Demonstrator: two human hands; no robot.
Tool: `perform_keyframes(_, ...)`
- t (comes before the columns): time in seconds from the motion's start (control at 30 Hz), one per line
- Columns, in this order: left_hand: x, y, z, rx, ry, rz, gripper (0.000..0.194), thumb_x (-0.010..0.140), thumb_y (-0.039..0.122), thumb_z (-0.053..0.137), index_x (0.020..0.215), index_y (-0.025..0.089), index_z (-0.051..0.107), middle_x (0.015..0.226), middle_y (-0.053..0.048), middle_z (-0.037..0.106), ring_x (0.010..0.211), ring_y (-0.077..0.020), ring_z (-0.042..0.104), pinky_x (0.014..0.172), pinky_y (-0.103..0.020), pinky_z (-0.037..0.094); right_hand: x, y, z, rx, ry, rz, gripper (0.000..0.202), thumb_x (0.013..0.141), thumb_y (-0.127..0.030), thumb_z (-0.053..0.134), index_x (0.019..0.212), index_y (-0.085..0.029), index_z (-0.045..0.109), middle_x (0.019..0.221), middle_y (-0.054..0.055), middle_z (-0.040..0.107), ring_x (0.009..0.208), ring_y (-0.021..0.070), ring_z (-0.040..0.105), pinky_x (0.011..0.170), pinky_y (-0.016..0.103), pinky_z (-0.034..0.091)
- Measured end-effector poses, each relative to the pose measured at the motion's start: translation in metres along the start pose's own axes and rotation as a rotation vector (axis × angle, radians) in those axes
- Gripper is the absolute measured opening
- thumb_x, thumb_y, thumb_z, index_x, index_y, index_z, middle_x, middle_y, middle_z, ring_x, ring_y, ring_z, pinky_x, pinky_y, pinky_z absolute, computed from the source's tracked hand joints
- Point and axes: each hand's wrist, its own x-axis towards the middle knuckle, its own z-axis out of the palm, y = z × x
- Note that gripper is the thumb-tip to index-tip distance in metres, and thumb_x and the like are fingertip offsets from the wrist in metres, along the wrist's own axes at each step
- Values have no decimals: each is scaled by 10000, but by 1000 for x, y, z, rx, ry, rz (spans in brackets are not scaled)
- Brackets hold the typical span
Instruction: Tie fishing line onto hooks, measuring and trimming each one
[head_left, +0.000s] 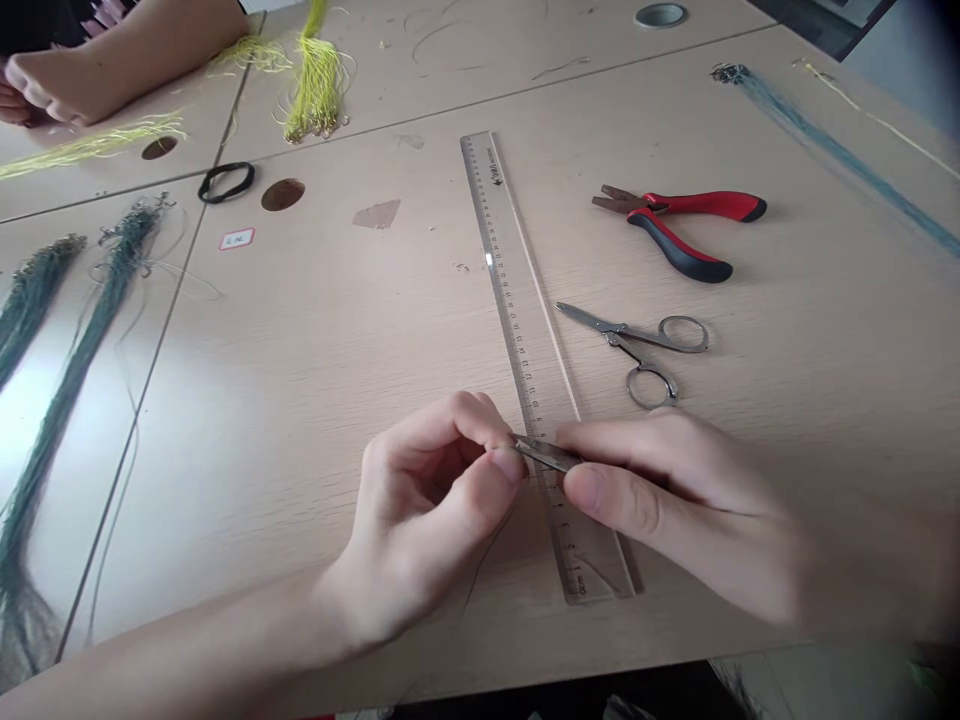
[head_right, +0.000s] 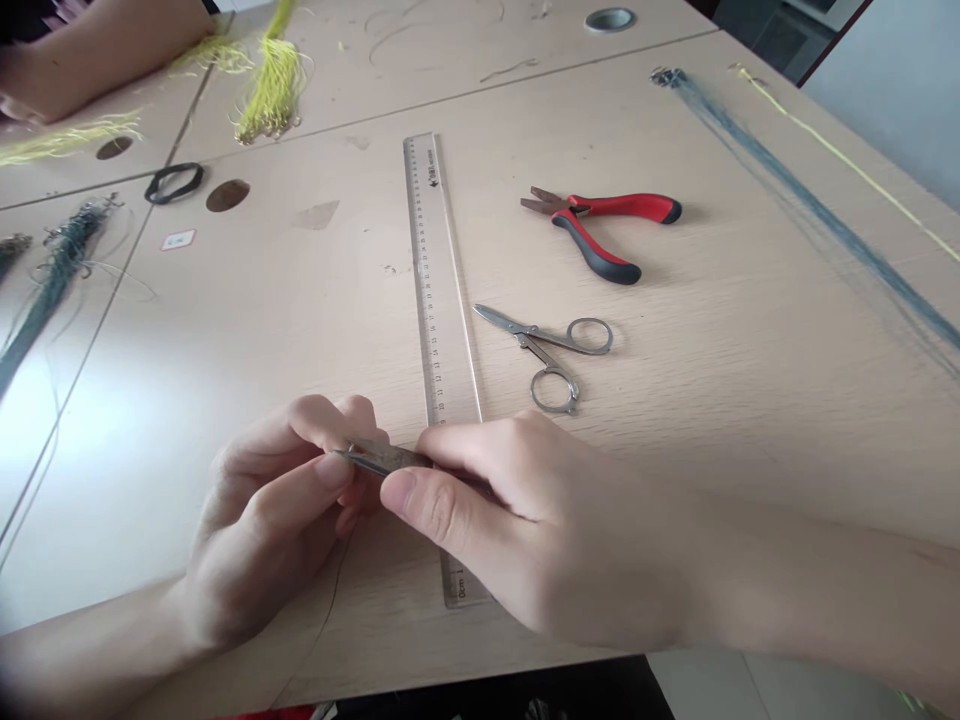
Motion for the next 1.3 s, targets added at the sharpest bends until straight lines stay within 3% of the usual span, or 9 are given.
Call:
perform_keyframes(0.23,0,-1,0,-4,1,-8,173,884,204,553,711,196,553,641,41,460,538,-75,390,489,-241,300,0,-3,-2,-15,-17,-4,236,919,-389,513,758,-220,548,592,-41,414,565,113,403,507,247,304)
perform_keyframes(0.43,0,-1,-1,8,-1,2,179,889,216,548,711,197,544,630,43,452,536,-80,378,488,-249,290,1,3,3,-41,33,-35,344,923,-496,442,758,-225,576,580,-35,415,547,114,399,485,255,294)
perform_keyframes(0.93,-1,0,0,16,14,-21,177,885,218,554,709,198,546,635,43,449,537,-80,371,488,-250,283,1,6,4,-124,101,-43,403,896,-563,436,715,-216,531,551,-39,394,521,106,364,457,243,262)
perform_keyframes(1.17,-2,-1,0,11,4,-22,187,889,220,549,703,198,540,629,42,440,539,-83,371,486,-250,290,1,4,2,-62,57,-36,260,900,-454,509,761,-240,564,580,-46,408,543,107,381,479,240,270)
perform_keyframes(1.3,-2,-1,-1,19,8,-21,197,888,231,552,695,196,536,627,42,444,538,-83,374,485,-251,291,0,4,2,-66,79,-10,340,894,-483,502,690,-211,493,569,-49,370,539,102,362,480,240,262)
